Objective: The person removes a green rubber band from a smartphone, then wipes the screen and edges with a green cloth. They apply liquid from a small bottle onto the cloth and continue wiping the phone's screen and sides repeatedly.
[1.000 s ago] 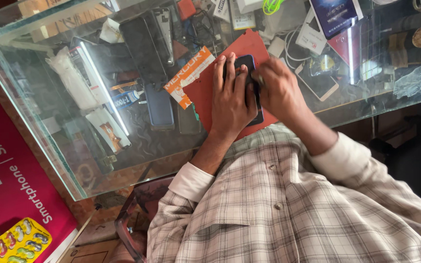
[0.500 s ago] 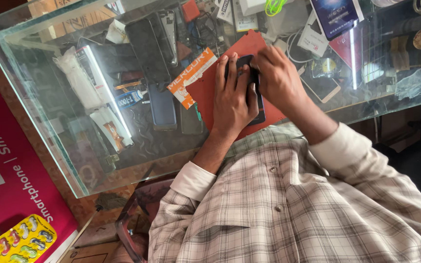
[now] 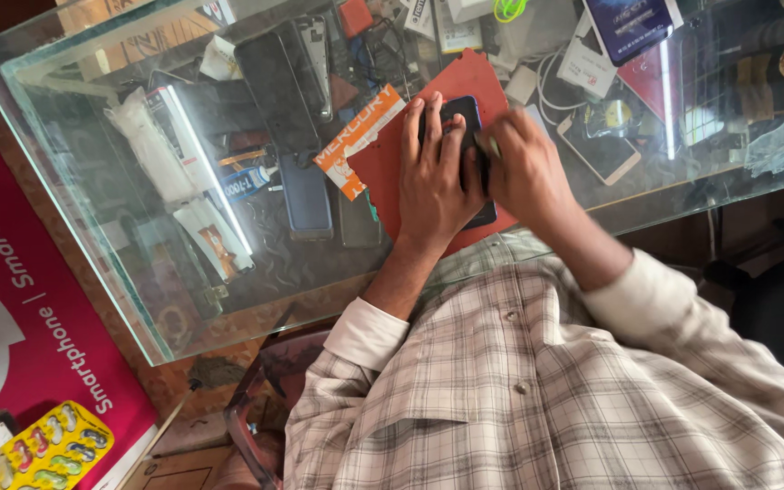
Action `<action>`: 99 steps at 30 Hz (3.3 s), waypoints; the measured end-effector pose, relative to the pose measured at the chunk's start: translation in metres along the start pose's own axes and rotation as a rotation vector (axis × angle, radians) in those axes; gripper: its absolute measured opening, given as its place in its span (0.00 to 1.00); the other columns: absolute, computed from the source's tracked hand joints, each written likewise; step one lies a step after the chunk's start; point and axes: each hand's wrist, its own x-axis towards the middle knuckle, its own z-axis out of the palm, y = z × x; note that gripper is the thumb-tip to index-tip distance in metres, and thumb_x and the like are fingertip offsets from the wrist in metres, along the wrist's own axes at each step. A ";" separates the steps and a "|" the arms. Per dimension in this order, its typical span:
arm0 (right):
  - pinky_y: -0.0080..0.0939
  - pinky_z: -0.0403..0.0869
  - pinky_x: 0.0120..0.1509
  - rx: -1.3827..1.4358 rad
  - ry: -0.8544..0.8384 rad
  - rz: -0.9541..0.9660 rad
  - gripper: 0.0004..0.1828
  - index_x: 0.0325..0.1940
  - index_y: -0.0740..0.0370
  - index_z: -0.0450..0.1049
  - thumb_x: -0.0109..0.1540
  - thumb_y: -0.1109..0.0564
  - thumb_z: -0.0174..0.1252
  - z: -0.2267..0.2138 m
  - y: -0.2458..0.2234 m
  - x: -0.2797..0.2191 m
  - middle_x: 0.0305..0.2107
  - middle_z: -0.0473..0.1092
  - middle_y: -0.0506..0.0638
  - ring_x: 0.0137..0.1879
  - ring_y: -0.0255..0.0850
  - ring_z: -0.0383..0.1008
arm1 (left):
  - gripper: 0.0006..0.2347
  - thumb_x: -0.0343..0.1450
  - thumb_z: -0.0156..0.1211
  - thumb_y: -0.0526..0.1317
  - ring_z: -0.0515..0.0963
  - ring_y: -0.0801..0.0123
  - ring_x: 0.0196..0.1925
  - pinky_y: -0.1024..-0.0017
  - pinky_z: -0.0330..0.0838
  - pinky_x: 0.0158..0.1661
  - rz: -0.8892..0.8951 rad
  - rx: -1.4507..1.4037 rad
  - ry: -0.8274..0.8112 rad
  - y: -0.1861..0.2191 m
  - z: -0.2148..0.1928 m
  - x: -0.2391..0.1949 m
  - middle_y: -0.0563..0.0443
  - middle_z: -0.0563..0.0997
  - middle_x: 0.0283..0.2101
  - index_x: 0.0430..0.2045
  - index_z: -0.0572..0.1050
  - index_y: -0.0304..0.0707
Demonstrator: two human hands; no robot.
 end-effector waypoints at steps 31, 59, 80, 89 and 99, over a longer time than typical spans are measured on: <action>0.56 0.73 0.47 -0.012 0.097 0.022 0.09 0.45 0.65 0.74 0.61 0.69 0.60 0.018 0.022 0.022 0.40 0.67 0.59 0.44 0.61 0.73 | 0.15 0.75 0.51 0.35 0.60 0.29 0.73 0.43 0.55 0.74 0.000 0.042 -0.029 0.000 -0.002 -0.002 0.21 0.66 0.66 0.52 0.71 0.18; 0.35 0.76 0.62 1.198 -0.039 0.454 0.10 0.55 0.71 0.69 0.70 0.70 0.55 -0.031 0.034 -0.032 0.50 0.74 0.54 0.55 0.36 0.76 | 0.12 0.74 0.62 0.38 0.78 0.52 0.56 0.58 0.72 0.61 -0.061 -0.446 0.047 0.025 -0.028 0.000 0.43 0.81 0.51 0.49 0.77 0.29; 0.44 0.80 0.54 0.992 -0.025 0.199 0.10 0.34 0.64 0.66 0.65 0.69 0.60 -0.043 0.033 0.003 0.41 0.76 0.60 0.53 0.47 0.81 | 0.10 0.72 0.65 0.34 0.77 0.62 0.40 0.67 0.73 0.45 -0.118 -0.361 0.085 0.009 -0.025 0.012 0.48 0.78 0.42 0.44 0.72 0.32; 0.44 0.78 0.48 0.400 -0.400 -0.112 0.10 0.37 0.69 0.67 0.59 0.66 0.62 -0.014 0.008 -0.024 0.44 0.73 0.59 0.46 0.50 0.79 | 0.04 0.69 0.67 0.34 0.76 0.57 0.44 0.61 0.71 0.48 -0.036 0.027 -0.018 -0.033 -0.017 0.048 0.52 0.76 0.38 0.33 0.79 0.38; 0.48 0.75 0.47 0.308 -0.450 -0.039 0.11 0.41 0.70 0.64 0.60 0.65 0.59 -0.007 -0.004 -0.019 0.40 0.68 0.59 0.42 0.55 0.75 | 0.04 0.71 0.59 0.27 0.75 0.53 0.48 0.58 0.70 0.51 0.181 0.104 0.040 -0.010 -0.020 0.023 0.44 0.73 0.42 0.36 0.72 0.29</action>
